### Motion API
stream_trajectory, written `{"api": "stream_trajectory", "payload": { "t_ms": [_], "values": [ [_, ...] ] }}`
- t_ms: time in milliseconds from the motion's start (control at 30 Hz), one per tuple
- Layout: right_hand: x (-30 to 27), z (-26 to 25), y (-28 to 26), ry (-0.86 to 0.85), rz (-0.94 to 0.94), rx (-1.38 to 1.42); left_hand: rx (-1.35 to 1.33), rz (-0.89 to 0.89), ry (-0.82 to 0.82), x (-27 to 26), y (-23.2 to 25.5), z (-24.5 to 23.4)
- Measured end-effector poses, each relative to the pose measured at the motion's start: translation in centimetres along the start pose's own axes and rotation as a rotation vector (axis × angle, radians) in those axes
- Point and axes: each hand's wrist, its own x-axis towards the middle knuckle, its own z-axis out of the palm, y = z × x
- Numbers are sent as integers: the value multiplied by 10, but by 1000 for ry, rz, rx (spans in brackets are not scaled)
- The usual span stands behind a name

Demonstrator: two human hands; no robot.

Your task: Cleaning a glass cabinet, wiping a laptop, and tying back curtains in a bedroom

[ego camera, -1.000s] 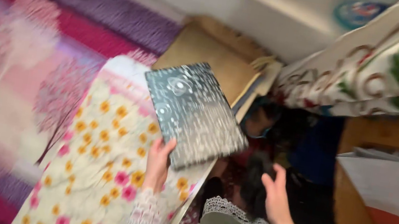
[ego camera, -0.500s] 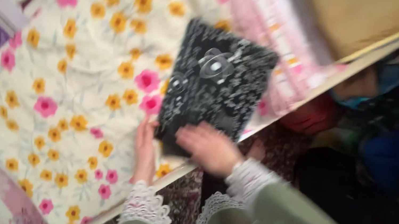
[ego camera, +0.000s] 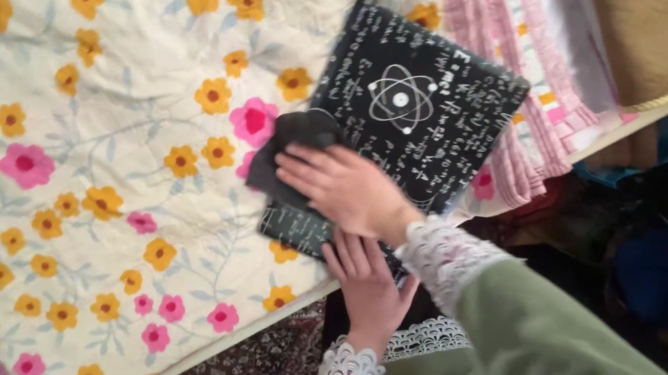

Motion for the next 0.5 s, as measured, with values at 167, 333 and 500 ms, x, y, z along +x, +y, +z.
{"api": "stream_trajectory", "payload": {
  "t_ms": [167, 333, 500],
  "values": [
    [-73, -74, 82, 10, 598, -191, 52, 103, 356, 21, 7, -19],
    [-154, -49, 9, 113, 279, 16, 108, 241, 304, 30, 8, -19],
    [-186, -57, 3, 272, 508, 276, 86, 396, 336, 31, 17, -25]
  ]
}}
